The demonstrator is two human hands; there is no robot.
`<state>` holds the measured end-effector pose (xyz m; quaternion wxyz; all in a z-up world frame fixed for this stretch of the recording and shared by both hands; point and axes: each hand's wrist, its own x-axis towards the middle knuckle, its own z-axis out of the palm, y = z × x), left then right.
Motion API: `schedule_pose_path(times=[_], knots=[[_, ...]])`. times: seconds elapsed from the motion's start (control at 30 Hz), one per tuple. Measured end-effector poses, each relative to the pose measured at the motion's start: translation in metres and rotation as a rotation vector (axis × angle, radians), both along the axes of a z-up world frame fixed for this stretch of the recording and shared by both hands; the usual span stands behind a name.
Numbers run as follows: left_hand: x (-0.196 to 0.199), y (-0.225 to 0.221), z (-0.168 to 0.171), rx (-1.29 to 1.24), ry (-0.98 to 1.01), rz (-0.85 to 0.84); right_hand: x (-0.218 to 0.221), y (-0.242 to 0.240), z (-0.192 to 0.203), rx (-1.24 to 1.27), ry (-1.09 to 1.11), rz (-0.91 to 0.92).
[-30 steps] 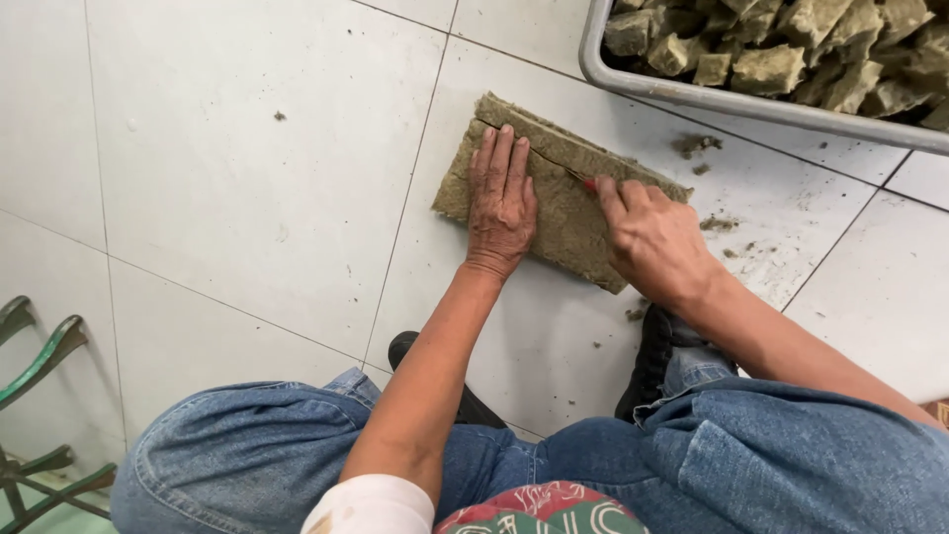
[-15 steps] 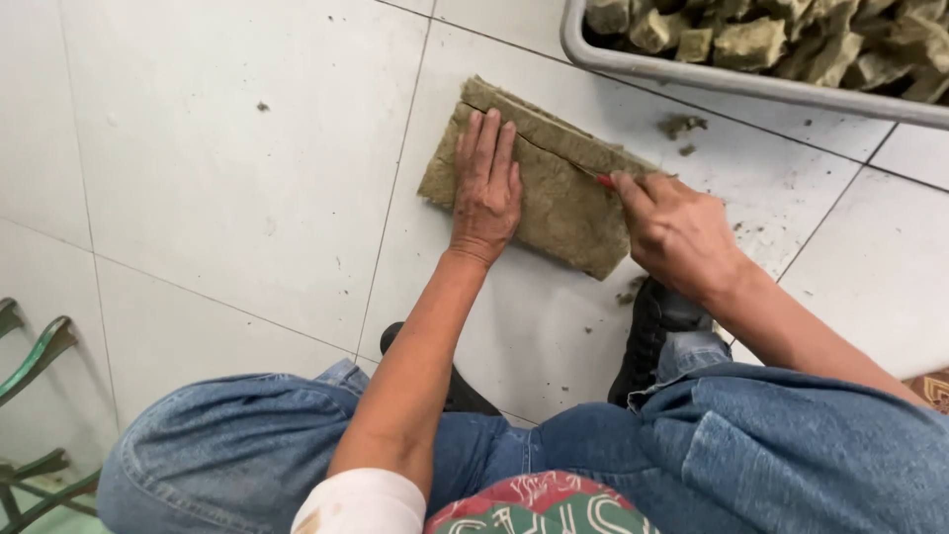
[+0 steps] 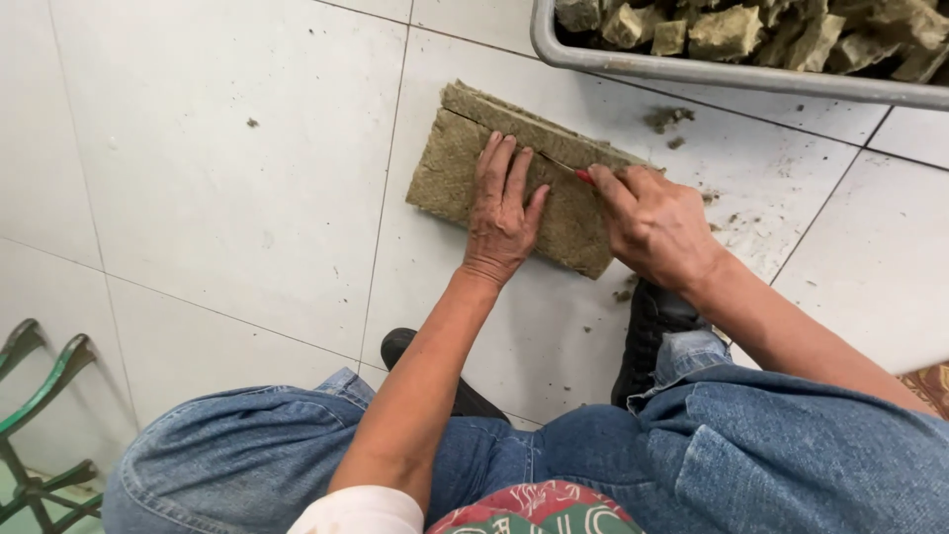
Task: Cutting rockwool slabs into small cubes for seed germination using a knife.
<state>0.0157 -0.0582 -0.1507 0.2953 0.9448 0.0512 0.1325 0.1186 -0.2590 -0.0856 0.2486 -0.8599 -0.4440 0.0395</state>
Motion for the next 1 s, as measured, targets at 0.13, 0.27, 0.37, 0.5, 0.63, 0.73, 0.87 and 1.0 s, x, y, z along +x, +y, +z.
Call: schedule_pose_path(times=[0.13, 0.27, 0.37, 0.5, 0.63, 0.73, 0.87, 1.0], knots=[[-0.003, 0.001, -0.003, 0.017, 0.017, -0.016, 0.002, -0.001, 0.01, -0.057, 0.013, 0.026], [-0.002, -0.001, -0.003, -0.003, 0.013, 0.005, 0.004, 0.007, 0.004, -0.117, 0.039, 0.04], [-0.002, 0.001, 0.0, -0.016, 0.01, 0.033, 0.008, 0.021, -0.011, -0.175, 0.07, 0.065], [0.004, -0.002, 0.0, -0.021, 0.026, 0.053, 0.013, 0.017, -0.006, -0.249, 0.042, 0.157], [0.003, 0.002, -0.001, -0.004, 0.026, 0.061, 0.015, 0.013, -0.008, -0.28, 0.097, 0.101], [-0.001, -0.001, -0.002, -0.008, 0.032, 0.06, 0.012, 0.014, -0.006, -0.367, 0.126, 0.124], [-0.004, 0.001, -0.003, -0.023, 0.038, 0.058, 0.008, 0.012, -0.004, -0.378, 0.149, 0.094], [0.007, 0.006, 0.014, -0.033, 0.034, 0.081, 0.007, 0.015, -0.013, -0.339, 0.055, 0.113]])
